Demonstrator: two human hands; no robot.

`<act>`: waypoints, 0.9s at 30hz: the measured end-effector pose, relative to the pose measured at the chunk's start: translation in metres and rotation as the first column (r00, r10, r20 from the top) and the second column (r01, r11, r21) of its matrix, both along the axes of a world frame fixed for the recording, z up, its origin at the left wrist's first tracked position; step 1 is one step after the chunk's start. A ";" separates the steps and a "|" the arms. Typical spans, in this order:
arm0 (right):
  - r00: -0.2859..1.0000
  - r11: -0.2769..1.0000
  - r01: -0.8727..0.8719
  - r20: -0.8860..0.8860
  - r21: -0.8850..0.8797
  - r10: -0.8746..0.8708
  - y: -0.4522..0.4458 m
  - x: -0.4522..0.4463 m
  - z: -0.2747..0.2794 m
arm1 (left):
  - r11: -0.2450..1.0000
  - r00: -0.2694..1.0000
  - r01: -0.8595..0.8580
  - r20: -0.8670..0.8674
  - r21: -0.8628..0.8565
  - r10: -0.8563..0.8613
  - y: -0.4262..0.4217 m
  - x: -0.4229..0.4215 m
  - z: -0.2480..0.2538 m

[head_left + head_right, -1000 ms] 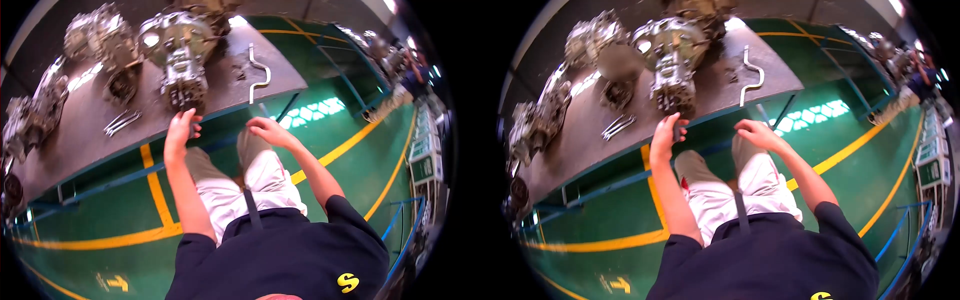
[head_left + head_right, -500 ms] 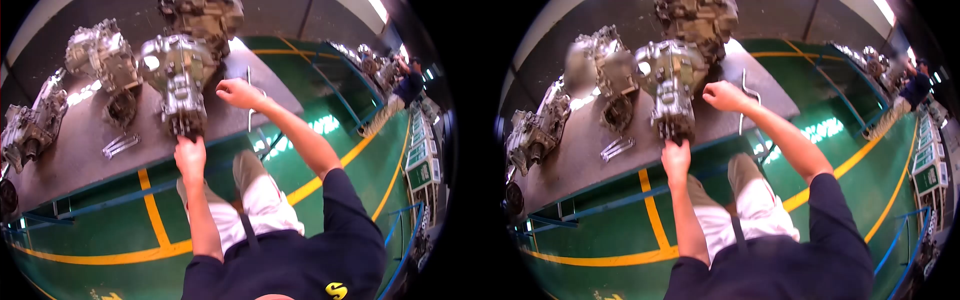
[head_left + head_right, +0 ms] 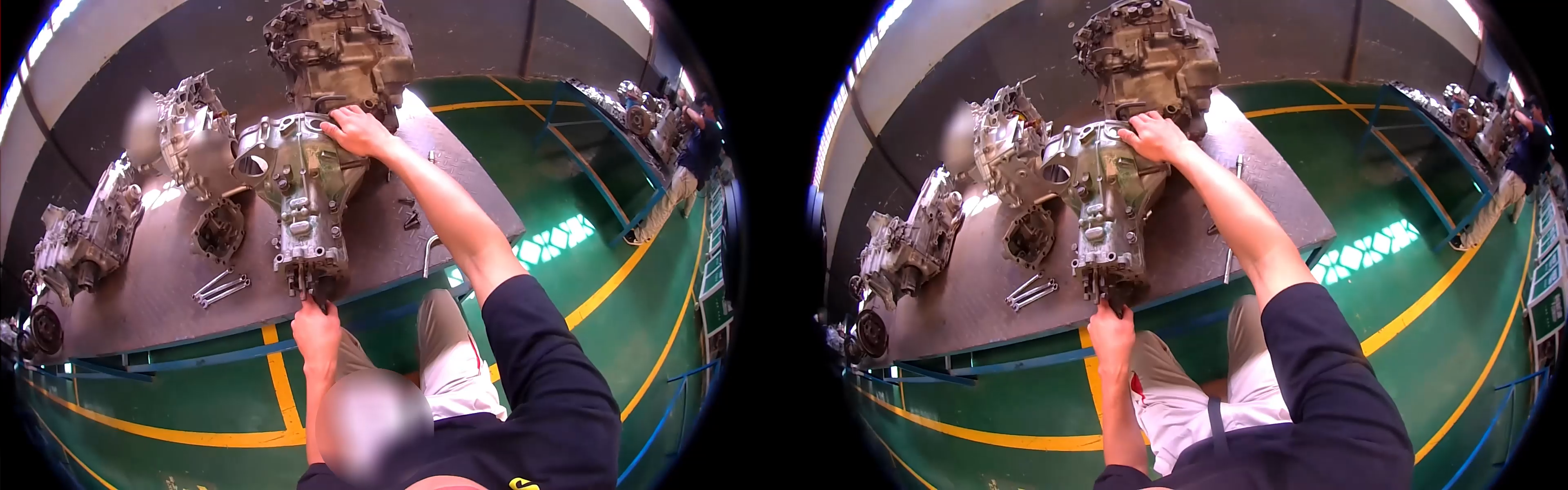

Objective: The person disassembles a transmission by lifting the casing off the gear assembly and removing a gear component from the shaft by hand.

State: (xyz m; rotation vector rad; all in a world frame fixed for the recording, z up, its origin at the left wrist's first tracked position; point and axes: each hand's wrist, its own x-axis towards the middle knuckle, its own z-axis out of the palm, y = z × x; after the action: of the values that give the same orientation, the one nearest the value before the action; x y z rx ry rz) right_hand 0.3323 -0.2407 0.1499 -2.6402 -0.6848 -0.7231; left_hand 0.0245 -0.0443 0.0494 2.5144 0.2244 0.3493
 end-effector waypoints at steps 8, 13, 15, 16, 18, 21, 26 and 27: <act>0.995 0.958 0.094 0.011 0.270 -0.101 -0.020 -0.033 -0.013 | 0.997 0.997 0.074 0.004 -0.033 -0.074 0.029 0.007 0.003; 0.990 0.955 0.143 -0.031 0.261 -0.140 -0.035 -0.053 -0.007 | 0.987 0.988 0.142 -0.048 -0.079 -0.146 0.048 0.013 0.005; 0.987 0.953 0.162 -0.053 0.256 -0.154 -0.034 -0.057 -0.005 | 0.985 0.986 0.156 -0.043 -0.078 -0.160 0.050 0.017 0.006; 0.985 0.953 0.170 -0.068 0.251 -0.158 -0.033 -0.054 -0.007 | 0.982 0.984 0.168 -0.041 -0.091 -0.172 0.051 0.018 0.005; 0.978 0.959 0.201 -0.101 0.202 -0.184 -0.031 -0.048 -0.001 | 0.962 0.980 0.170 -0.061 -0.214 -0.187 0.053 0.019 0.005; 0.971 0.970 0.215 -0.132 0.116 -0.200 -0.033 -0.046 0.007 | 0.951 0.979 0.187 -0.032 -0.247 -0.201 0.054 0.020 0.001; 0.963 0.962 0.260 -0.094 0.088 -0.252 -0.046 -0.071 0.008 | 0.954 0.981 0.161 -0.062 -0.253 -0.182 0.072 0.013 0.015; 0.963 0.960 0.265 -0.072 0.088 -0.259 -0.047 -0.085 0.009 | 0.969 0.980 0.148 -0.105 -0.199 -0.172 0.082 0.014 0.017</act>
State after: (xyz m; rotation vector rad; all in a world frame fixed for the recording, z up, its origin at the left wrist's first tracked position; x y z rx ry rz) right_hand 0.2477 -0.2881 0.1586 -2.6783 -0.2773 -0.7235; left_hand 0.0380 0.0381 0.0667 2.3467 0.0956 0.1036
